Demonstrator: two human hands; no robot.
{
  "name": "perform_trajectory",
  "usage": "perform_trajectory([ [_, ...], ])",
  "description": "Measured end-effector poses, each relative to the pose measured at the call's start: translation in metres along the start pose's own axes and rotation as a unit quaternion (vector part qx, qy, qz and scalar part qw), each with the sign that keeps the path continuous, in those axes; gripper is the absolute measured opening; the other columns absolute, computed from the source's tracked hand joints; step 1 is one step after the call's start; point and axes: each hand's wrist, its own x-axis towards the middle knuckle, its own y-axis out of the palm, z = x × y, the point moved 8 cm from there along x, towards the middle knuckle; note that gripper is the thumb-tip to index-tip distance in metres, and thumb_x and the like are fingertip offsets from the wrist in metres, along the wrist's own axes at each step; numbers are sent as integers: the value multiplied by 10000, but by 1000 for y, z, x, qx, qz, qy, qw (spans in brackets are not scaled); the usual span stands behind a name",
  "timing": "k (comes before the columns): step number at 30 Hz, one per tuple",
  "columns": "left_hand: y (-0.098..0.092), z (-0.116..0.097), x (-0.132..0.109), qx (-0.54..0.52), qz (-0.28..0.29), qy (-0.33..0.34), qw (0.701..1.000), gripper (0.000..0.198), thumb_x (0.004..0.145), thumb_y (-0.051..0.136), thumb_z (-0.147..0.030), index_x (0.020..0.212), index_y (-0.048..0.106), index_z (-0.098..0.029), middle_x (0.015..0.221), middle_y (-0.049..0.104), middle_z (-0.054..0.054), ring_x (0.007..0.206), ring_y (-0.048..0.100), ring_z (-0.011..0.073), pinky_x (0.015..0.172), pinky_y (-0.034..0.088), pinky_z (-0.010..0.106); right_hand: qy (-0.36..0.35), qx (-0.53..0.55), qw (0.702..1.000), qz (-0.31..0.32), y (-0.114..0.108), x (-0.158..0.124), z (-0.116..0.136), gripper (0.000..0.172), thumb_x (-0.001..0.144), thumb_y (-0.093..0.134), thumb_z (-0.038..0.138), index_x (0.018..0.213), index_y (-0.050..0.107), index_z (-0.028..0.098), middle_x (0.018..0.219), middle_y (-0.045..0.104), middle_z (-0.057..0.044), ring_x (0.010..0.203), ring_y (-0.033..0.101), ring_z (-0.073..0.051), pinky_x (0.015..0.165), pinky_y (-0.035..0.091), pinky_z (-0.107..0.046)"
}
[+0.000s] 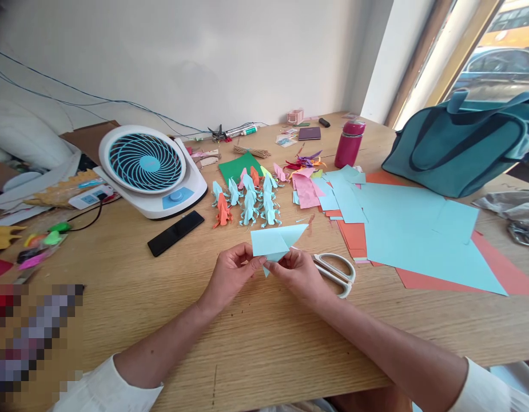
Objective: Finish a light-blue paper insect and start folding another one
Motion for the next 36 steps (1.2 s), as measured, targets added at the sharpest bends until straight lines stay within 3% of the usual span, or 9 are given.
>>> perform_trajectory([
  [11, -14, -8, 0, -83, -65, 20, 994, 220, 708, 790, -329, 708, 648, -161, 649, 610, -32, 559, 472, 78, 566, 390, 206, -20, -65, 998, 12, 4, -1, -11, 298, 680, 771, 443, 729, 644, 179, 684, 643, -11, 643, 530, -158, 599, 415, -279],
  [16, -13, -8, 1, -114, -64, 18, 991, 231, 701, 794, -336, 707, 646, -159, 610, 578, -48, 518, 424, 63, 523, 350, 197, -15, -83, 996, 29, 6, 0, -15, 271, 707, 752, 402, 675, 619, 167, 593, 583, 14, 547, 460, -117, 534, 362, -254],
  [27, -13, -6, 1, -164, -73, -8, 984, 296, 685, 805, -394, 720, 653, -143, 588, 543, -45, 514, 397, 55, 500, 321, 198, -42, -64, 996, 37, 5, 1, -16, 233, 754, 732, 386, 738, 634, 175, 663, 613, 9, 612, 507, -129, 606, 405, -264],
  [36, -11, 1, 1, -180, -81, -35, 980, 332, 676, 804, -423, 711, 642, -136, 596, 549, -37, 503, 390, 50, 486, 314, 201, -12, -25, 998, 54, 10, 0, -9, 349, 636, 826, 457, 789, 675, 182, 706, 665, 3, 638, 556, -145, 610, 445, -270],
])
